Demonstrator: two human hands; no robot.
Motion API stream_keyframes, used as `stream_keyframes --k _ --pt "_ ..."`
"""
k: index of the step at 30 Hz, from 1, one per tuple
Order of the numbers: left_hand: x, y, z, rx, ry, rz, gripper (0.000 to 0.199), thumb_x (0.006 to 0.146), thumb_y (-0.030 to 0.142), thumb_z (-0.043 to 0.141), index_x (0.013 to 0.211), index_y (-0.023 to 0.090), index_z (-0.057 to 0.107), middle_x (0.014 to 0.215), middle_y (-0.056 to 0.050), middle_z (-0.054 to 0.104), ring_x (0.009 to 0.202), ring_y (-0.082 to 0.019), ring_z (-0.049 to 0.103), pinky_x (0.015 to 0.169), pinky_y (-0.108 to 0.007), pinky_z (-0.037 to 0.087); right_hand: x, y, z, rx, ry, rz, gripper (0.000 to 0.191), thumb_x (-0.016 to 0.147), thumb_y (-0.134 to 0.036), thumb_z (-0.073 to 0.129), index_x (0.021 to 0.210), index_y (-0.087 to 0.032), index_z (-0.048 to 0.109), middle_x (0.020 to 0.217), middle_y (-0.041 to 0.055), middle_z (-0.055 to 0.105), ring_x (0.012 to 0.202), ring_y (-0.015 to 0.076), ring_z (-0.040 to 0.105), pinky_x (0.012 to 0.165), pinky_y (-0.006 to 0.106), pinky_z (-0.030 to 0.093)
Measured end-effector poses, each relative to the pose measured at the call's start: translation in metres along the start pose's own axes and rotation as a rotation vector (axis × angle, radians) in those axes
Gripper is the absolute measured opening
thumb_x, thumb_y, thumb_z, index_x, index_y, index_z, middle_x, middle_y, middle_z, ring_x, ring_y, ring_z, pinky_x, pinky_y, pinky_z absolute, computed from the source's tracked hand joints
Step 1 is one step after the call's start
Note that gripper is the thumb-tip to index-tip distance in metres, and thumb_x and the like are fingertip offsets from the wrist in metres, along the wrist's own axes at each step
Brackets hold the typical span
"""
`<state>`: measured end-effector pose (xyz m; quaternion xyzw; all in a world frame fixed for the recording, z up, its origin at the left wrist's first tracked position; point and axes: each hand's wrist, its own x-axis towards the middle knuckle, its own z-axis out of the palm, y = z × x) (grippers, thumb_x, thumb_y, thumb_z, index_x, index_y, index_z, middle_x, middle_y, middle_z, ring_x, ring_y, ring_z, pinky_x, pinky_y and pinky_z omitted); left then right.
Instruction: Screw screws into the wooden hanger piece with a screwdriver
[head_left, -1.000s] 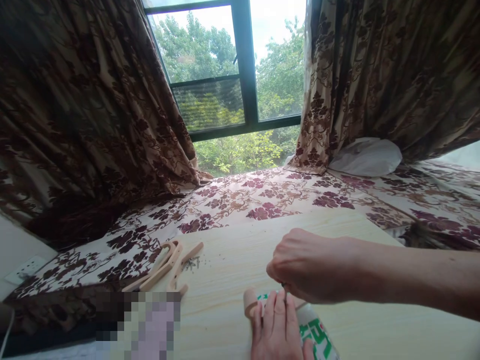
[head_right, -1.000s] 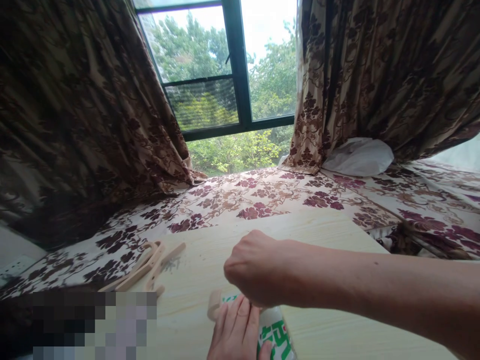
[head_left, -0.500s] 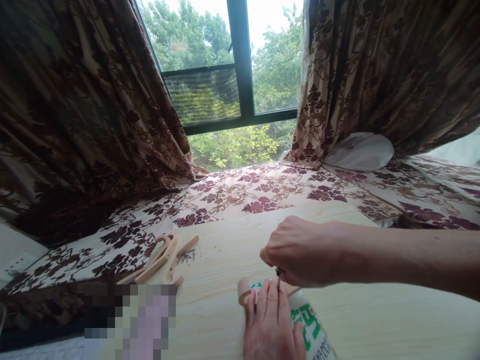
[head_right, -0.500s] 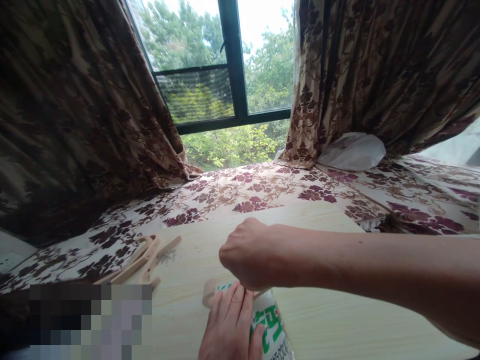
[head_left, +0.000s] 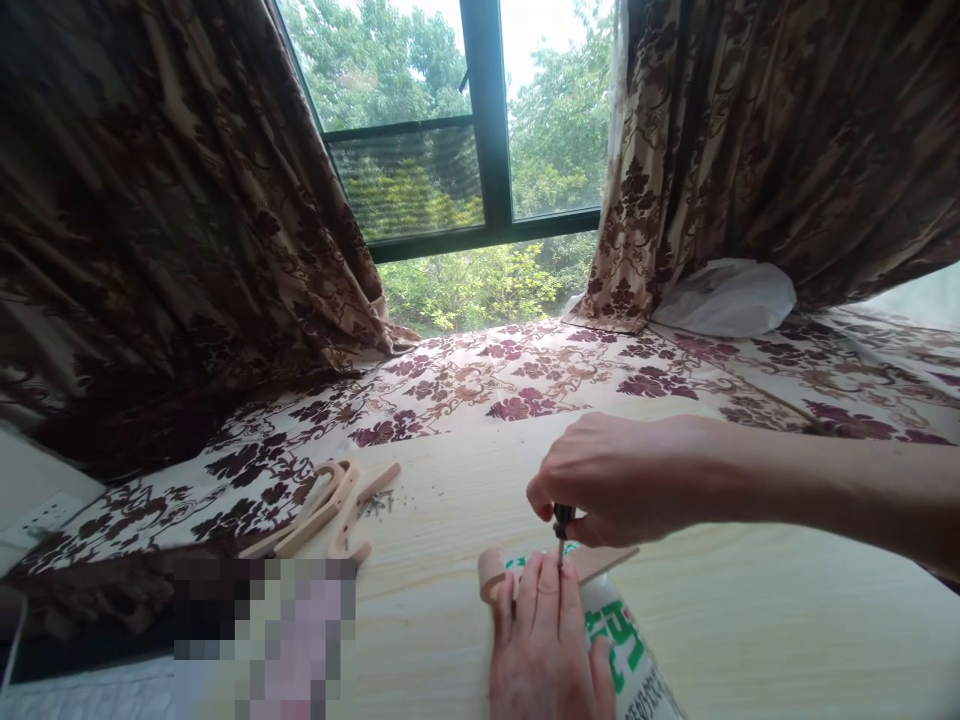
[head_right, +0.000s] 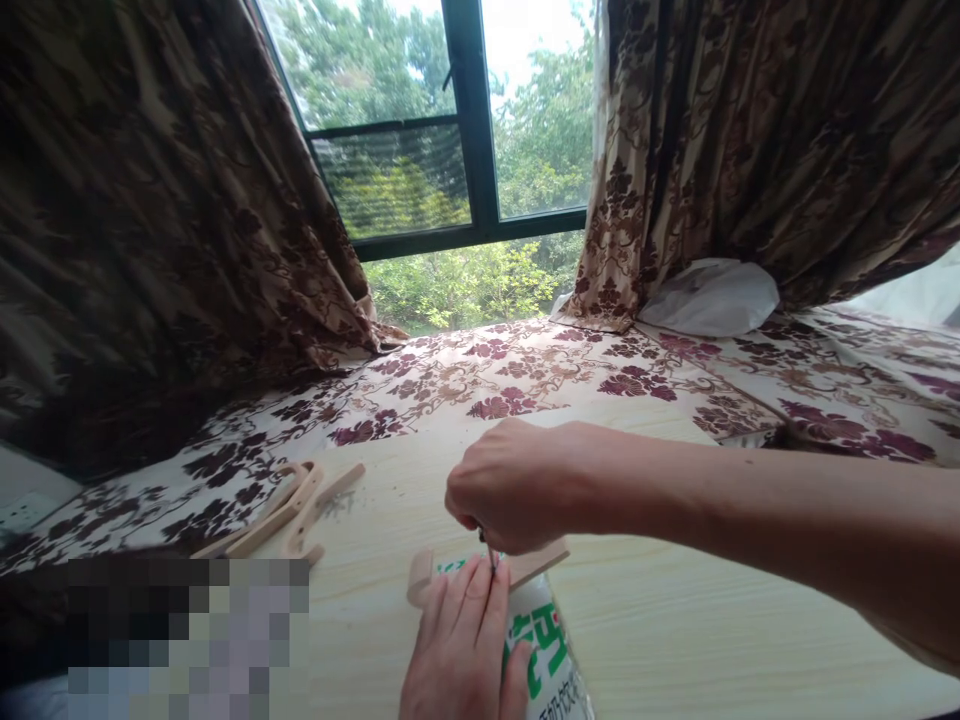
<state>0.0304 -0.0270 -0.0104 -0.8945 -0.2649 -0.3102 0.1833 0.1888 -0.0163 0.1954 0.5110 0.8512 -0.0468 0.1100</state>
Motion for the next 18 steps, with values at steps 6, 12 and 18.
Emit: stream_keyframes --k 6,12,18 --pt "-0.001 0.005 0.007 -0.052 0.057 -0.057 0.042 0.090 0.037 0.035 0.120 0.015 0.055 0.123 -0.002 0.061 0.113 -0.019 0.053 0.095 -0.040 0.036 0.000 0.004 0.007 0.071 0.050 -0.101 0.021 0.072 -0.015 0.054 0.084 -0.019 0.070 0.071 0.0052 0.068 0.058 0.0130 0.050 0.050 0.026 0.027" --pt "-0.001 0.002 0.008 -0.037 0.088 -0.045 0.044 0.092 0.040 0.032 0.119 0.016 0.057 0.119 -0.002 0.063 0.110 -0.020 0.055 0.094 -0.040 0.035 -0.003 0.000 0.009 0.095 0.049 -0.090 0.017 0.073 -0.015 0.055 0.080 -0.017 0.070 0.067 0.0046 0.067 0.055 0.0124 0.048 0.049 0.026 0.027" --pt "0.007 0.005 0.004 -0.023 0.153 -0.078 0.052 0.096 0.045 0.019 0.109 0.017 0.062 0.106 -0.001 0.069 0.100 -0.018 0.059 0.088 -0.039 0.038 -0.004 -0.008 0.001 0.014 -0.014 -0.044 0.014 0.077 -0.017 0.055 0.078 -0.016 0.070 0.066 0.0063 0.066 0.054 0.0129 0.049 0.048 0.026 0.027"
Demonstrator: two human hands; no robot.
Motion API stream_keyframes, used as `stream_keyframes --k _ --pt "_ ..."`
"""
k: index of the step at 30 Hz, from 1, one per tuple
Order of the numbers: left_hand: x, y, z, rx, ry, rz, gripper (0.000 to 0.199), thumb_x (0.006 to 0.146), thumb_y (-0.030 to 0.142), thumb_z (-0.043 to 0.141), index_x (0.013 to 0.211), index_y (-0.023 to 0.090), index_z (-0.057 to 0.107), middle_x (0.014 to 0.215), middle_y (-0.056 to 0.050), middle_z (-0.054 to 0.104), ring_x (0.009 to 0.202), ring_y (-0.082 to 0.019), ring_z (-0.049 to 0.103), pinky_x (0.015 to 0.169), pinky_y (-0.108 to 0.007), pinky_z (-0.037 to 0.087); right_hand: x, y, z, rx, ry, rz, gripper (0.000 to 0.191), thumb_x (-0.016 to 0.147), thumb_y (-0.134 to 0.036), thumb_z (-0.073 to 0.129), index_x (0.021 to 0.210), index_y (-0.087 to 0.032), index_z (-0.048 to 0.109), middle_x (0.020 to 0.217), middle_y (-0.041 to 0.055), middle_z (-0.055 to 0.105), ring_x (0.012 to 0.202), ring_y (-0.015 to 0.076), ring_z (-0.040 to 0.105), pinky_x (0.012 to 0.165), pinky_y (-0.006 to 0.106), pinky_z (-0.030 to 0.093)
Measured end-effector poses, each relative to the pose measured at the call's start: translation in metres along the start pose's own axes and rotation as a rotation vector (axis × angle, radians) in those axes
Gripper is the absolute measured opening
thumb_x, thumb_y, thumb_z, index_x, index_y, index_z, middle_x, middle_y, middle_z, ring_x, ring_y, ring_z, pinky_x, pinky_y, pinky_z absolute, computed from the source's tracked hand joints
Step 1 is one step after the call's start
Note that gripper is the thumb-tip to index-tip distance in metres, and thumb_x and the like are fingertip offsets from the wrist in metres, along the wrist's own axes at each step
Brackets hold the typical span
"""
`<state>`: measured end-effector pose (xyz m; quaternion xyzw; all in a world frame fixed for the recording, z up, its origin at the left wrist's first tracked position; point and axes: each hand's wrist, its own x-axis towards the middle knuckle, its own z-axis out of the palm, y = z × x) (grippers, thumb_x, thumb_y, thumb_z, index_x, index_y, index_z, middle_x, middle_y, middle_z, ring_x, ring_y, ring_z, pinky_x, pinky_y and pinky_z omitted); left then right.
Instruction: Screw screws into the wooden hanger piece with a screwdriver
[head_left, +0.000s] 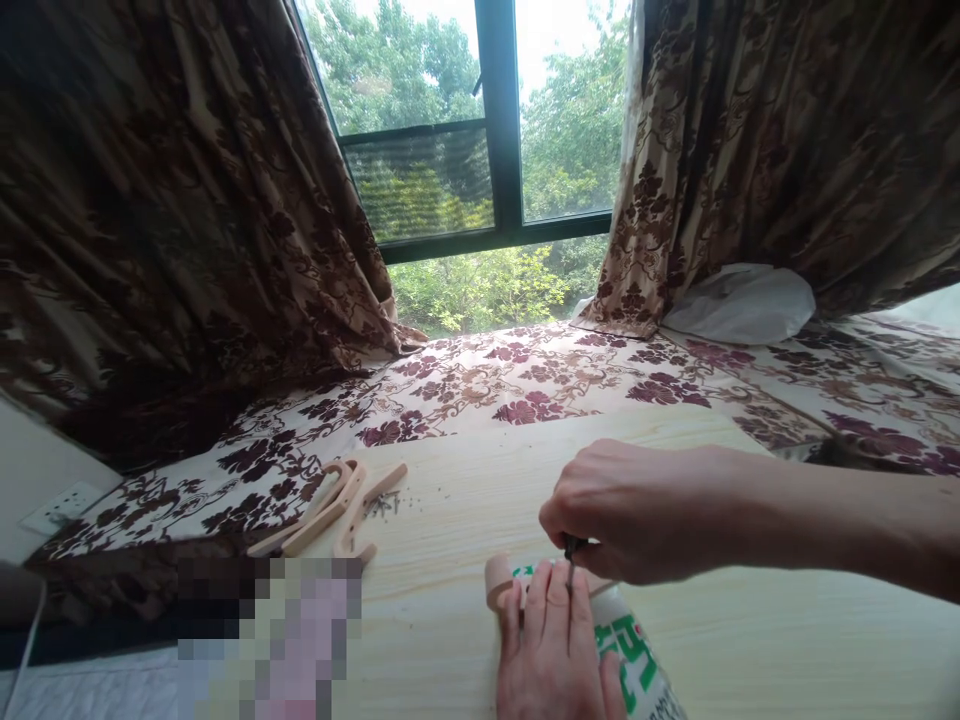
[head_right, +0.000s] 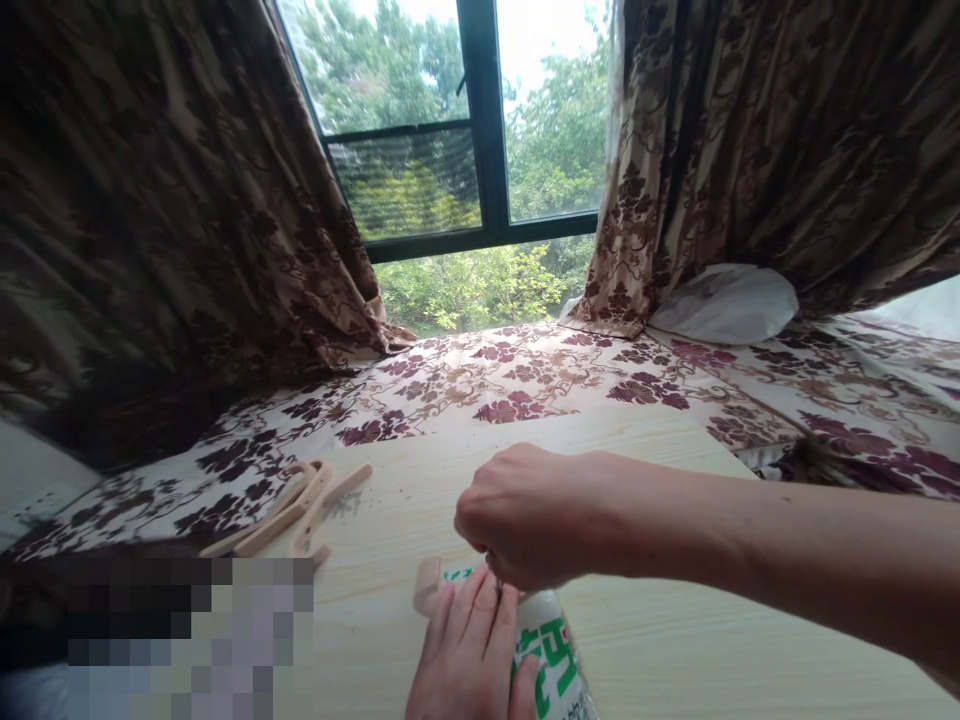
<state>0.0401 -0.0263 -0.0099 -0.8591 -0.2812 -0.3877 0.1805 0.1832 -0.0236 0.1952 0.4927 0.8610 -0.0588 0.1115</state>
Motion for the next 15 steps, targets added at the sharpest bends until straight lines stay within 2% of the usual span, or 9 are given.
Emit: stream_keyframes --k 3,11,15 --pt "-0.001 0.002 0.002 -0.017 0.014 -0.020 0.052 0.095 0.046 0.020 0.108 0.018 0.062 0.106 -0.001 0.068 0.101 -0.019 0.059 0.088 -0.040 0.038 -0.001 -0.003 -0.001 -0.047 -0.005 0.006 0.013 0.079 -0.017 0.055 0.076 -0.016 0.068 0.064 0.0061 0.065 0.052 0.0125 0.048 0.046 0.026 0.025" --pt "-0.007 0.003 -0.001 -0.059 -0.105 -0.053 0.047 0.095 0.044 0.023 0.109 0.020 0.062 0.113 -0.002 0.065 0.107 -0.020 0.056 0.095 -0.041 0.037 -0.002 -0.016 0.005 -0.138 0.016 -0.068 0.012 0.074 -0.008 0.054 0.073 -0.014 0.064 0.061 0.0040 0.062 0.046 0.0107 0.038 0.043 0.028 0.021" --pt "-0.007 0.004 -0.003 -0.076 -0.137 -0.069 0.041 0.093 0.040 0.030 0.112 0.019 0.060 0.117 -0.002 0.063 0.110 -0.021 0.054 0.097 -0.040 0.036 0.005 -0.008 0.008 -0.059 0.036 0.024 0.010 0.073 -0.016 0.057 0.070 -0.015 0.066 0.058 0.0048 0.061 0.045 0.0107 0.036 0.043 0.028 0.022"
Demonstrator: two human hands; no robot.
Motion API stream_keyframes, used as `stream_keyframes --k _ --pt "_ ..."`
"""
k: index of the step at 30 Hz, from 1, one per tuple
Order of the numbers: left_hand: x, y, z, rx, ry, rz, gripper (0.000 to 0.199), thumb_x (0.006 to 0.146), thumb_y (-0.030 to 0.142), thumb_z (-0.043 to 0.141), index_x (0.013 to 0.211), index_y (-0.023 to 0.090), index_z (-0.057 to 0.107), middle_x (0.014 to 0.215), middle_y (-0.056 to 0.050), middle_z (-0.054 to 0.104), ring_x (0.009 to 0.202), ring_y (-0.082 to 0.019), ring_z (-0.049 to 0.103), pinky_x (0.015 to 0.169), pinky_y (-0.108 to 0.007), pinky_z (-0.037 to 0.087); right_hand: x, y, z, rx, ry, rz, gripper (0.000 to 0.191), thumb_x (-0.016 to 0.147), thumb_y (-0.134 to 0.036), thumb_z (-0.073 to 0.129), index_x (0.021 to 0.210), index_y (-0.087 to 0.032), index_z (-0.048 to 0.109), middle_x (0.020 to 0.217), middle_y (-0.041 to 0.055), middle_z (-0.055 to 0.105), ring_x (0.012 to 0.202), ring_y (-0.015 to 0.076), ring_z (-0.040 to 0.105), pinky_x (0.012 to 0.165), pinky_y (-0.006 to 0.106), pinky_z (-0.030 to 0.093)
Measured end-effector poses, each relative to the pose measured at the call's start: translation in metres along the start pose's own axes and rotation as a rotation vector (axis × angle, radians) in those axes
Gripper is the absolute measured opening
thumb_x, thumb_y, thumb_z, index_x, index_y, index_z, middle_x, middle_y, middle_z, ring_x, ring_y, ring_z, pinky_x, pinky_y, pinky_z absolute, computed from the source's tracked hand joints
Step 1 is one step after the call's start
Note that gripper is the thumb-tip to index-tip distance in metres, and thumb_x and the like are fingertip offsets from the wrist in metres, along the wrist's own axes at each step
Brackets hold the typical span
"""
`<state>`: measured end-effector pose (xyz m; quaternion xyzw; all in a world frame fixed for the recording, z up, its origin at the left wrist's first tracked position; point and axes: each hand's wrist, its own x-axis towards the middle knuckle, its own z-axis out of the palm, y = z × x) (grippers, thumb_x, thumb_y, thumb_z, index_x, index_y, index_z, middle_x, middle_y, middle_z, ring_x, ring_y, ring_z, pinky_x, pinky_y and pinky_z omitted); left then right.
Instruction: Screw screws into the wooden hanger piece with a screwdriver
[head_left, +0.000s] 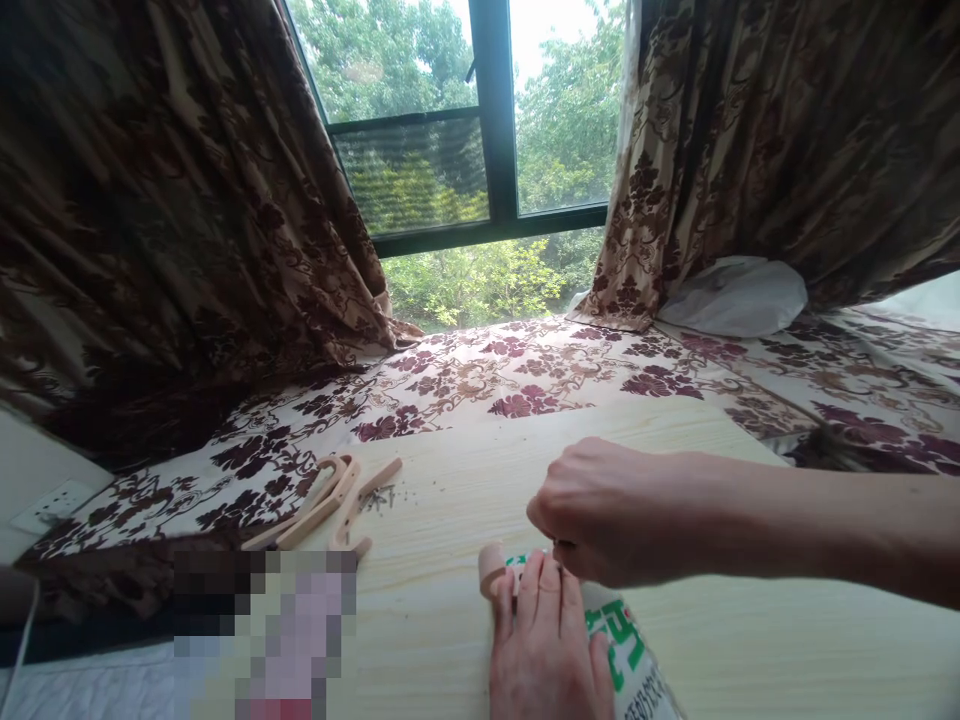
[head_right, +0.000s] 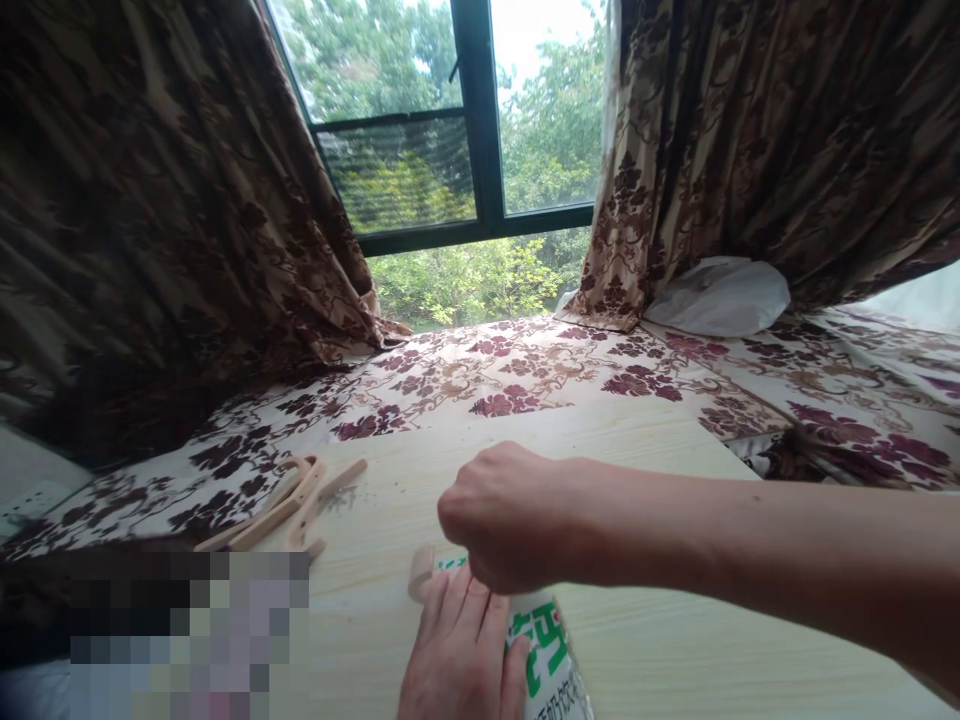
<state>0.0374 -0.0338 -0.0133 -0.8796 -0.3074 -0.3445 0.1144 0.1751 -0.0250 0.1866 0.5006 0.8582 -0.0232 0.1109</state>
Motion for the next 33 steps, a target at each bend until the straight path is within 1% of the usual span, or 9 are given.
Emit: stream_keyframes --k 3,8,11,14,19,22,25,29,33 --pt "0.000 0.002 0.002 0.020 0.009 -0.010 0.041 0.093 0.035 0.030 0.116 0.017 0.058 0.116 -0.004 0.064 0.111 -0.022 0.053 0.098 -0.042 0.035 0.001 0.006 -0.002 0.058 0.034 0.039 0.013 0.074 -0.023 0.057 0.076 -0.016 0.068 0.060 0.0048 0.063 0.047 0.0116 0.040 0.044 0.027 0.023" --pt "0.001 0.004 0.000 0.018 -0.012 -0.017 0.042 0.092 0.032 0.028 0.122 0.017 0.054 0.119 -0.004 0.062 0.113 -0.022 0.052 0.099 -0.042 0.033 -0.006 0.000 -0.010 -0.072 -0.052 -0.070 0.012 0.073 -0.007 0.056 0.076 -0.015 0.065 0.069 0.0056 0.064 0.057 0.0137 0.049 0.047 0.029 0.023" --pt "0.001 0.003 -0.003 0.008 -0.039 -0.002 0.039 0.093 0.033 0.029 0.115 0.019 0.058 0.119 -0.002 0.062 0.113 -0.020 0.052 0.100 -0.040 0.033 -0.005 -0.005 -0.008 -0.080 -0.037 -0.091 0.012 0.074 -0.007 0.056 0.070 -0.016 0.063 0.063 0.0045 0.062 0.053 0.0132 0.047 0.046 0.029 0.022" --pt "0.000 0.000 -0.004 0.040 -0.043 0.010 0.042 0.093 0.032 0.025 0.115 0.017 0.058 0.120 -0.003 0.061 0.115 -0.021 0.050 0.099 -0.042 0.033 -0.003 -0.003 -0.007 -0.080 -0.053 0.003 0.016 0.079 -0.016 0.054 0.066 -0.015 0.064 0.053 0.0043 0.058 0.046 0.0123 0.042 0.045 0.029 0.021" --pt "0.002 -0.007 -0.007 0.110 -0.069 0.139 0.042 0.091 0.035 0.035 0.123 0.015 0.053 0.124 -0.004 0.060 0.115 -0.021 0.050 0.095 -0.040 0.037 -0.006 0.000 -0.009 -0.096 -0.083 0.000 0.010 0.078 -0.014 0.057 0.078 -0.015 0.067 0.065 0.0062 0.064 0.052 0.0135 0.048 0.046 0.029 0.022" --pt "0.003 -0.004 -0.008 0.052 -0.061 0.062 0.038 0.090 0.033 0.037 0.118 0.018 0.057 0.121 -0.002 0.061 0.112 -0.021 0.053 0.096 -0.040 0.038 -0.007 -0.003 -0.008 -0.067 -0.068 -0.096 0.014 0.075 -0.006 0.055 0.077 -0.015 0.065 0.068 0.0049 0.063 0.053 0.0126 0.048 0.046 0.029 0.023" --pt "0.002 0.002 -0.007 -0.004 -0.061 -0.010 0.036 0.089 0.028 0.035 0.115 0.019 0.058 0.120 -0.002 0.061 0.113 -0.022 0.052 0.098 -0.042 0.036 -0.004 -0.005 -0.005 -0.059 -0.074 -0.057 0.012 0.077 -0.011 0.055 0.069 -0.015 0.064 0.057 0.0038 0.058 0.046 0.0114 0.043 0.044 0.029 0.022" --pt "0.000 0.002 -0.006 0.047 -0.069 0.021 0.040 0.089 0.024 0.030 0.121 0.015 0.054 0.123 -0.004 0.060 0.118 -0.023 0.049 0.099 -0.043 0.035 -0.001 0.000 -0.008 -0.067 -0.094 0.013 0.014 0.080 -0.021 0.056 0.073 -0.015 0.066 0.059 0.0057 0.060 0.049 0.0132 0.046 0.045 0.029 0.022" --pt "0.002 -0.007 -0.010 0.109 -0.095 0.132 0.043 0.089 0.031 0.037 0.127 0.015 0.050 0.128 -0.004 0.057 0.117 -0.022 0.050 0.095 -0.041 0.040 -0.004 0.003 -0.012 -0.067 -0.147 -0.056 0.012 0.074 -0.008 0.058 0.080 -0.015 0.066 0.073 0.0063 0.065 0.060 0.0144 0.052 0.048 0.029 0.024"
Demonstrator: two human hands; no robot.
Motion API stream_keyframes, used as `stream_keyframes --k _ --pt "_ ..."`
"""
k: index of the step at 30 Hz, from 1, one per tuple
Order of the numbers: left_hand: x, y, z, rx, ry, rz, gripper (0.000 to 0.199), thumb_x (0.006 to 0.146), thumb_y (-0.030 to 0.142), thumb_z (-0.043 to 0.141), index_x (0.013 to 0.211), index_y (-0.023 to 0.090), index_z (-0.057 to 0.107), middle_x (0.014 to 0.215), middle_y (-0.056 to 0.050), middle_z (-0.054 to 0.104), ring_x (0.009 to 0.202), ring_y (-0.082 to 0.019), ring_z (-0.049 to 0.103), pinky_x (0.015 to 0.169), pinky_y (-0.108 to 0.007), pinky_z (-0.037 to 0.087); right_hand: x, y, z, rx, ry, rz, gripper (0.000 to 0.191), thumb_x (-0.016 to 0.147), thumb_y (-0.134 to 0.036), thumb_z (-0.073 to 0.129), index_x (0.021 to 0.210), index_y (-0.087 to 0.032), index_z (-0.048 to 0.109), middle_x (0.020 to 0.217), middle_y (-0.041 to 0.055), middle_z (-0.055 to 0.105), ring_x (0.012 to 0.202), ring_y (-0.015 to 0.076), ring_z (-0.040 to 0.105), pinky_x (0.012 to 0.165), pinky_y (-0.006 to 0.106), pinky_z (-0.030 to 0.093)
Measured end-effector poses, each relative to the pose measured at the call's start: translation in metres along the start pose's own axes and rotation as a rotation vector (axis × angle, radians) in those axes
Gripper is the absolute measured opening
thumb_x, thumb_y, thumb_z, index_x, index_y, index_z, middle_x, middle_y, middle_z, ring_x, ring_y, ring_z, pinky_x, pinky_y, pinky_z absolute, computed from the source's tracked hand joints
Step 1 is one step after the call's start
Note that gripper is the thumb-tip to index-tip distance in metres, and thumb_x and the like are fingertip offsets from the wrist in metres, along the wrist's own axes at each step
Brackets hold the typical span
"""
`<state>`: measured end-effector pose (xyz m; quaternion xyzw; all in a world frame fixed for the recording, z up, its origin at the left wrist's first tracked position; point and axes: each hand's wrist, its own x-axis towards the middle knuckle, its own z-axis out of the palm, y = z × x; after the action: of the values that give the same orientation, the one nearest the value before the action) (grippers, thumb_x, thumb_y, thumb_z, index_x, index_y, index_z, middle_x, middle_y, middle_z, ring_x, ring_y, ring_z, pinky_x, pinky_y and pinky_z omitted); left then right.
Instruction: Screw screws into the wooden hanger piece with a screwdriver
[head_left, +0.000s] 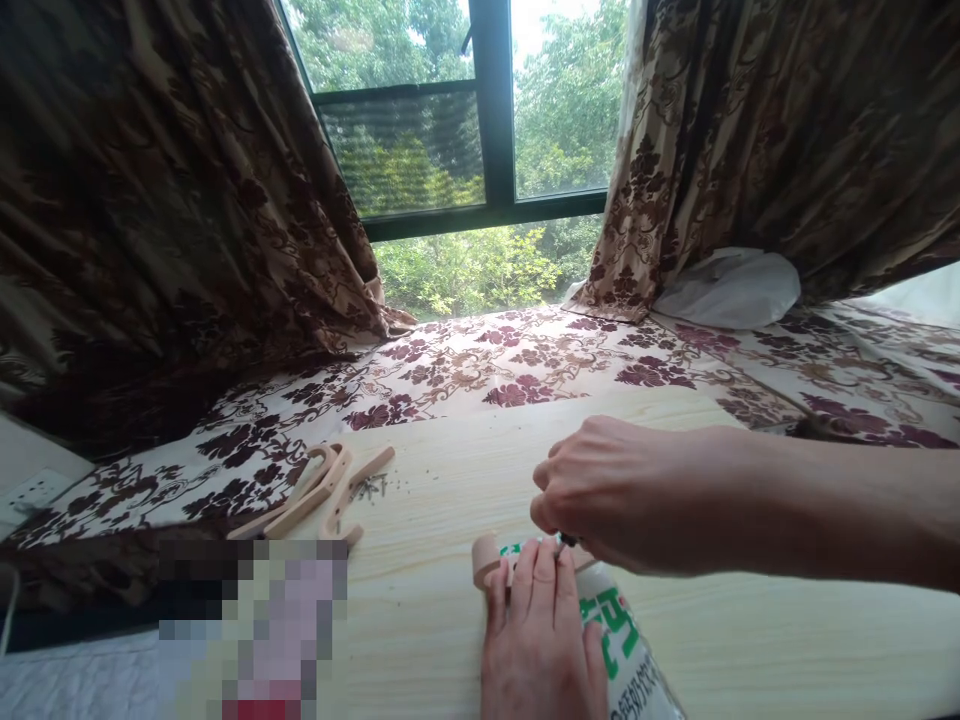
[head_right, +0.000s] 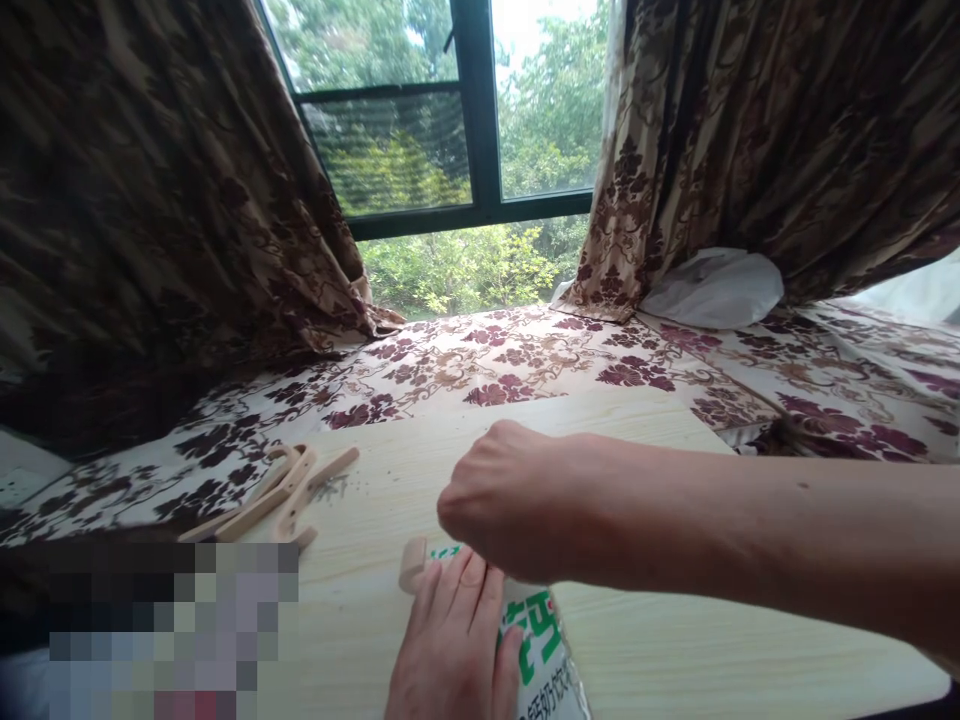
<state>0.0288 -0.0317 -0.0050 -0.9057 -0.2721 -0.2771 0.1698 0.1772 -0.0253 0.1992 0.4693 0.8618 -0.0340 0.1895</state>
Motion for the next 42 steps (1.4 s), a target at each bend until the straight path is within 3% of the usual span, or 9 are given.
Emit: stream_keyframes --k 4,10,13,16,23,28,35,38,42 --pt "0.000 0.000 0.000 -0.012 -0.006 -0.009 0.042 0.089 0.031 0.037 0.125 0.015 0.051 0.129 -0.004 0.056 0.117 -0.022 0.050 0.096 -0.041 0.040 0.003 0.001 0.004 0.023 0.033 -0.037 0.012 0.076 -0.007 0.056 0.075 -0.014 0.066 0.070 0.0066 0.065 0.058 0.0134 0.051 0.049 0.029 0.025" --pt "-0.001 0.010 0.005 -0.072 0.027 -0.119 0.042 0.089 0.025 0.031 0.125 0.015 0.051 0.125 -0.005 0.059 0.119 -0.022 0.048 0.100 -0.043 0.035 0.007 0.006 0.007 0.093 0.060 0.054 0.013 0.077 -0.021 0.058 0.078 -0.015 0.070 0.066 0.0073 0.066 0.055 0.0150 0.051 0.047 0.029 0.024" --pt "0.000 0.007 0.002 -0.056 0.012 -0.081 0.043 0.091 0.030 0.033 0.128 0.015 0.049 0.125 -0.004 0.058 0.118 -0.022 0.049 0.099 -0.042 0.036 0.006 0.004 0.006 0.047 0.035 0.012 0.016 0.073 -0.011 0.059 0.084 -0.017 0.069 0.073 0.0062 0.067 0.062 0.0157 0.054 0.049 0.029 0.026" --pt "0.001 0.004 -0.001 -0.055 0.000 -0.043 0.042 0.092 0.036 0.034 0.125 0.016 0.052 0.124 -0.003 0.059 0.115 -0.022 0.051 0.097 -0.040 0.037 0.006 0.000 0.005 0.023 0.032 -0.062 0.014 0.072 -0.005 0.058 0.075 -0.016 0.066 0.071 0.0054 0.065 0.061 0.0140 0.054 0.049 0.029 0.026" --pt "0.000 0.008 0.003 -0.081 0.015 -0.099 0.041 0.093 0.030 0.026 0.118 0.016 0.055 0.125 -0.004 0.058 0.120 -0.022 0.047 0.100 -0.043 0.032 0.009 -0.001 0.002 0.060 -0.009 0.080 0.012 0.076 -0.018 0.057 0.073 -0.015 0.068 0.060 0.0064 0.062 0.050 0.0137 0.048 0.045 0.028 0.024" --pt "0.001 0.001 -0.004 -0.029 -0.041 0.002 0.042 0.090 0.037 0.038 0.125 0.016 0.051 0.127 -0.003 0.057 0.117 -0.023 0.049 0.098 -0.041 0.035 0.004 -0.005 0.001 -0.011 -0.022 0.001 0.014 0.073 -0.007 0.057 0.078 -0.015 0.067 0.073 0.0069 0.065 0.053 0.0125 0.047 0.045 0.029 0.024" --pt "0.001 0.006 0.000 -0.109 0.024 -0.093 0.040 0.094 0.034 0.030 0.120 0.016 0.054 0.127 -0.002 0.058 0.120 -0.021 0.047 0.102 -0.040 0.031 0.009 -0.002 0.005 0.031 -0.055 0.056 0.013 0.077 -0.015 0.055 0.074 -0.015 0.068 0.061 0.0058 0.062 0.049 0.0132 0.045 0.045 0.029 0.024" --pt "0.001 0.006 0.000 -0.115 0.030 -0.102 0.041 0.094 0.033 0.029 0.121 0.016 0.054 0.127 -0.003 0.057 0.121 -0.022 0.046 0.102 -0.041 0.030 0.006 0.000 0.003 0.023 -0.044 0.077 0.011 0.077 -0.020 0.058 0.077 -0.015 0.068 0.065 0.0068 0.064 0.052 0.0140 0.048 0.045 0.029 0.023" --pt "0.002 0.004 -0.004 -0.086 -0.012 -0.047 0.042 0.093 0.036 0.032 0.124 0.017 0.053 0.126 -0.003 0.058 0.118 -0.022 0.049 0.101 -0.040 0.031 0.002 -0.004 -0.001 -0.017 -0.046 0.008 0.012 0.073 -0.010 0.058 0.079 -0.016 0.067 0.075 0.0055 0.065 0.052 0.0116 0.047 0.044 0.028 0.023"
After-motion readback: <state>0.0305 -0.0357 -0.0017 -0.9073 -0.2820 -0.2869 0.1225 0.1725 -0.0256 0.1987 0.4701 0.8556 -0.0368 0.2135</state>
